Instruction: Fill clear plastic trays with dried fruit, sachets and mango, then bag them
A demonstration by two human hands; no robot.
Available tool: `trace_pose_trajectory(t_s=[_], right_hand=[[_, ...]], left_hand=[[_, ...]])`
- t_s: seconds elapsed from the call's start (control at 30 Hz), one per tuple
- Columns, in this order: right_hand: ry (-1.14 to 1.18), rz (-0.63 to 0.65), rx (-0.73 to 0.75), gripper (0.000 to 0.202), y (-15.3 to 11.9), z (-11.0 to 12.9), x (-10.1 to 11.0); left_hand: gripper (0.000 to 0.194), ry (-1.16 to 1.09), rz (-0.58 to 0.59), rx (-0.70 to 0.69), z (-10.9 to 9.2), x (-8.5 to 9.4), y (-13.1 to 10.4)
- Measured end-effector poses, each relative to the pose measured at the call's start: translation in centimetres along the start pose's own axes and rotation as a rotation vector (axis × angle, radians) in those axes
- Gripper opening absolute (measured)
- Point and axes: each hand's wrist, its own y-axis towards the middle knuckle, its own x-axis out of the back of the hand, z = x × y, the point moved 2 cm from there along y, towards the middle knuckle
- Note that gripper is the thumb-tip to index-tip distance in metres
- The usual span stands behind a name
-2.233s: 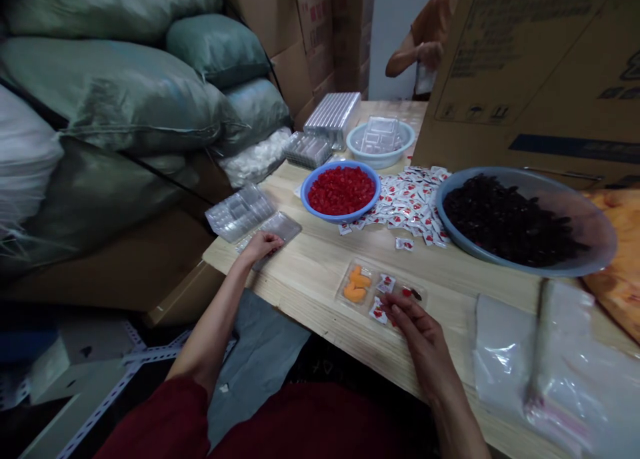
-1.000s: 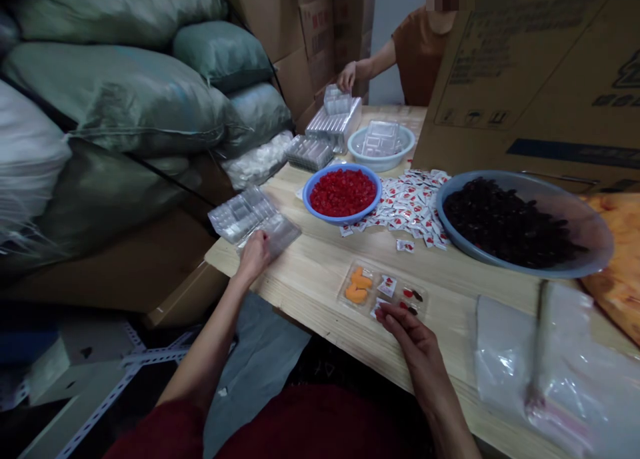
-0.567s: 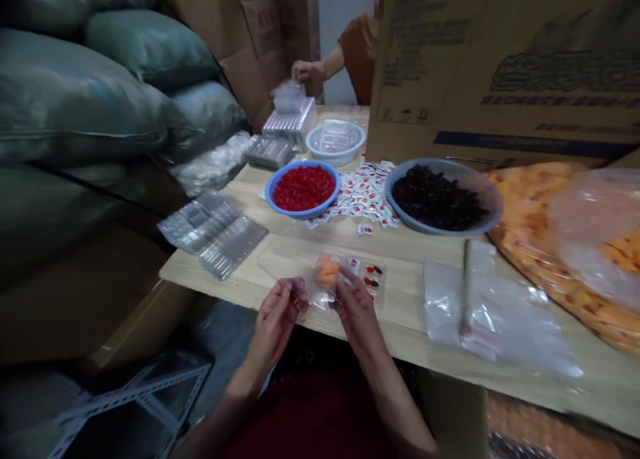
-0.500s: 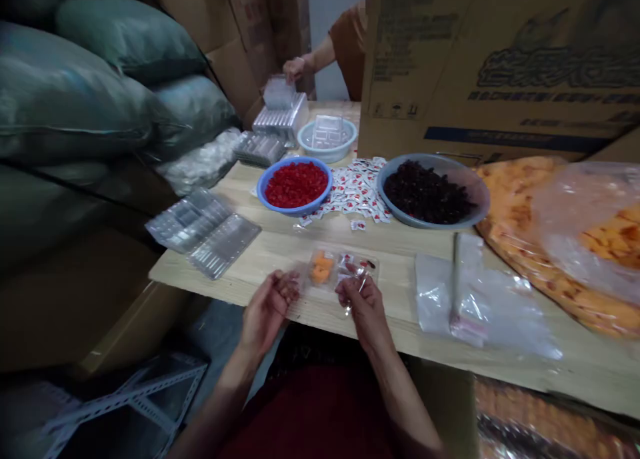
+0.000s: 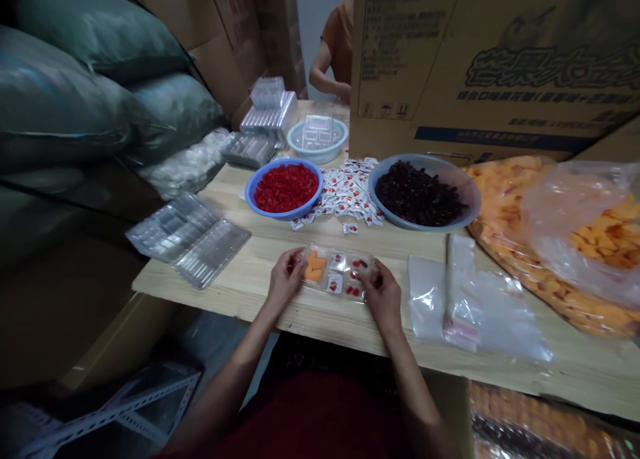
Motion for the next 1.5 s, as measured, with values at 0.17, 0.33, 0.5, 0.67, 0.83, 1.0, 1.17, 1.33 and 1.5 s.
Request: trace_pose_trajectory(t_s=[0.17,0.33,0.5,0.67,0.83,1.0,1.17,1.33,1.5], right_hand=[[-0.185,-0.009,0.126,0.067,1.6,-0.9,-0.4],[-0.297,-0.030,0.167,0.055,3.0,-1.0,-1.0],[-0.096,-0.024,0.090,0.047,2.7,-1.5,-0.9],[0.488,0.036,-0.179,0.057,-0.6,-1.7,0.1],[0.799,0.213,-0.416,0.056,-3.1,-0.3,1.8],[0.810,0.193,-0.375,0.052,-3.6,1.0,3.2],[0.486,0.189,-0.213,0.059,-3.2,1.0,5.6],[-0.328,-0.117,0.044,0.043,-2.8,-0.4,9.4],[-0.666,-0.108,0.108,0.037,-2.5,-3.0,11.1]], left_hand=[[0.027,0.191,0.019,-0.120,0.2,-0.6,2.2],[0.015,0.260,0.066,-0.110,0.4,-1.4,3.6],[0.007,0.165,0.135,-0.062,0.4,-1.2,2.8],[0.019,-0.259,0.181,0.133,0.5,-0.3,-0.6],[0.049,-0.781,0.321,0.434,-1.1,0.3,-3.5],[0.042,-0.894,0.581,0.572,-2.8,-0.4,-5.7],[0.046,-0.912,0.497,0.667,-3.4,-1.9,-6.4],[0.048,-1.056,0.291,0.748,-3.1,-1.6,-4.9],[0.042,-1.074,0.208,0.749,-2.2,-0.4,-3.6]])
